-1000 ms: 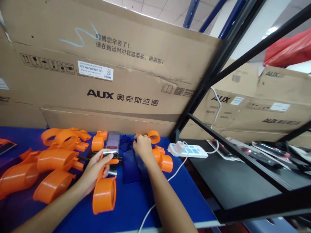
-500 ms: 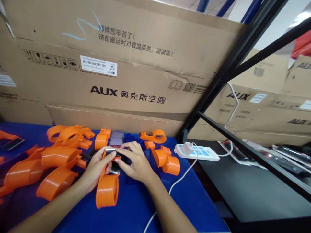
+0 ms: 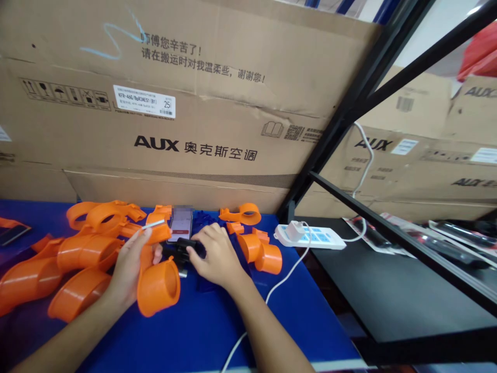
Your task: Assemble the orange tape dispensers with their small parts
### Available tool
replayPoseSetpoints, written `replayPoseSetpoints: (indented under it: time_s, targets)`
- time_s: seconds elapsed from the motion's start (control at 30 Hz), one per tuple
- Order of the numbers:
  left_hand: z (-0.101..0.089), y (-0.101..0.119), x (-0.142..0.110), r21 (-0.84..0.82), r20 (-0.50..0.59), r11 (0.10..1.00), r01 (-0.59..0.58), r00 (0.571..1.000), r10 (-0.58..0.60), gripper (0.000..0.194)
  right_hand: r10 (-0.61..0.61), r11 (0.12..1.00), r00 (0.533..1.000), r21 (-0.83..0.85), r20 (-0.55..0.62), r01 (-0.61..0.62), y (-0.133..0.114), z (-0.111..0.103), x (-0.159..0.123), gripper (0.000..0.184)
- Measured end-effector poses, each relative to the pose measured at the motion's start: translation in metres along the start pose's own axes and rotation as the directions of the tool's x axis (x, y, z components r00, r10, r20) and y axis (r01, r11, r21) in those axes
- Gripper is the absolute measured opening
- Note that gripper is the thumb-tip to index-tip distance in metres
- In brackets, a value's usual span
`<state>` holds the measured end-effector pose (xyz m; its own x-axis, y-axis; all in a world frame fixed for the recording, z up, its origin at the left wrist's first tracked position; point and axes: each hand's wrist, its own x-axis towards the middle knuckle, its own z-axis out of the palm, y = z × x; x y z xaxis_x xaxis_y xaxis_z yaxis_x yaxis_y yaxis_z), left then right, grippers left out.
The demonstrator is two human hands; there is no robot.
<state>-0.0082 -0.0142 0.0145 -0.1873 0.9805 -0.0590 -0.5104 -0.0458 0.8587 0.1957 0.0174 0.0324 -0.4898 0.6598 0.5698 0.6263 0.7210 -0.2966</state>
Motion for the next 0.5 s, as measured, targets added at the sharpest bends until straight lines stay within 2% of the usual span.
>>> replayPoseSetpoints:
  time_s: [0.1,0.23,0.33,0.4,0.5]
  targets:
    - [-0.002,0.001,-0.002,0.056,-0.006,0.996,0.073,0.997,-0.073,0.039,-0.044,0.997,0.992,-0.059,0.120,0.051,-0.003,0.007,-0.002,0.012]
    - [-0.002,-0.004,-0.006,0.123,0.067,0.989,0.085,0.993,-0.093,0.042,-0.049,0.993,0.982,-0.098,0.184,0.068,-0.006,0.013,-0.004,0.018]
    - [-0.001,-0.009,-0.007,0.146,0.116,0.987,0.071,0.989,-0.088,0.040,-0.019,0.999,0.992,-0.040,0.129,0.024,-0.006,0.010,-0.002,0.015]
    - [-0.001,-0.012,-0.007,0.163,0.125,0.985,0.056,0.989,-0.077,0.038,0.016,0.997,0.999,0.076,0.045,-0.020,-0.006,0.006,0.000,0.012]
    - [-0.003,-0.016,-0.006,0.229,0.145,0.973,0.029,0.987,-0.064,0.039,0.086,0.953,0.995,0.296,-0.050,-0.067,-0.010,0.004,0.002,0.018]
